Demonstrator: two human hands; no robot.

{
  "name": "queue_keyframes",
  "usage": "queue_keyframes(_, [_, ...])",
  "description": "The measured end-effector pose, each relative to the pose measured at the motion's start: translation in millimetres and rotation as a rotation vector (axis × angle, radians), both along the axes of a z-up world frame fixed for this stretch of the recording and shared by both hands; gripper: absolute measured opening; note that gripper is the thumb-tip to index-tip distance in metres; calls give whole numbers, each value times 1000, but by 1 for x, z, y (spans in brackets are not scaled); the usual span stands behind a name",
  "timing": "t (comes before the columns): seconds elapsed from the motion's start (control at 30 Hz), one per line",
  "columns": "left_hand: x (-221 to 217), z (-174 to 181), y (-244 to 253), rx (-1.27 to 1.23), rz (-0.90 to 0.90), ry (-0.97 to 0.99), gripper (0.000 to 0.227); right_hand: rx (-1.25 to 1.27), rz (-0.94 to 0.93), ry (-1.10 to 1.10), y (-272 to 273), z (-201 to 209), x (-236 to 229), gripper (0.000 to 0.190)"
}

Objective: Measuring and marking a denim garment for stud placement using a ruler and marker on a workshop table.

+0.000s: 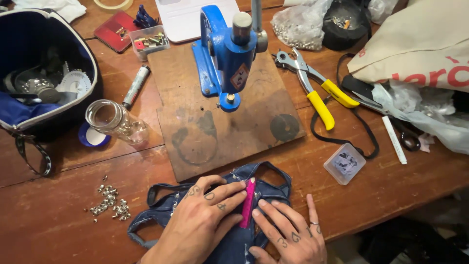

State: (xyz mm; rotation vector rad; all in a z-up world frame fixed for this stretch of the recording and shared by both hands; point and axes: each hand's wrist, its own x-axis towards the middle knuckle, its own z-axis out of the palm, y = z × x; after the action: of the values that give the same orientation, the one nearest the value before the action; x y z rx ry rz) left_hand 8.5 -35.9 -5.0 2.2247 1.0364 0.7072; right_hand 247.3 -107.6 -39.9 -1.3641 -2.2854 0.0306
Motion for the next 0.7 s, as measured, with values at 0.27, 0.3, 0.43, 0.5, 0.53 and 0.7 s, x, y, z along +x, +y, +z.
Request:
queue_keyframes(0.27, [-1,-2,-8,11,70,-6,43,-22,-9,5,-3,0,-1,59])
queue_keyframes(0.3, [0,-3,-8,19,84,3,41,-73,-39,8,-4,-1,-1,58])
queue_keyframes(0.43, [9,-6,-13,127,132,62,40,-67,-36,8,-3,2,-1,59])
queue_keyframes(0.5, [11,-6,-15,153,164,90,42,-40,-7,3,-2,0,-1,60])
queue_keyframes(0.53, [10,-7,-16,149,170,93,42,-43,0,4,-2,0,-2,60])
queue_keyframes(0.7, [6,-6,-15,77,182,-10,43,-13,33,-22,-1,0,1,61])
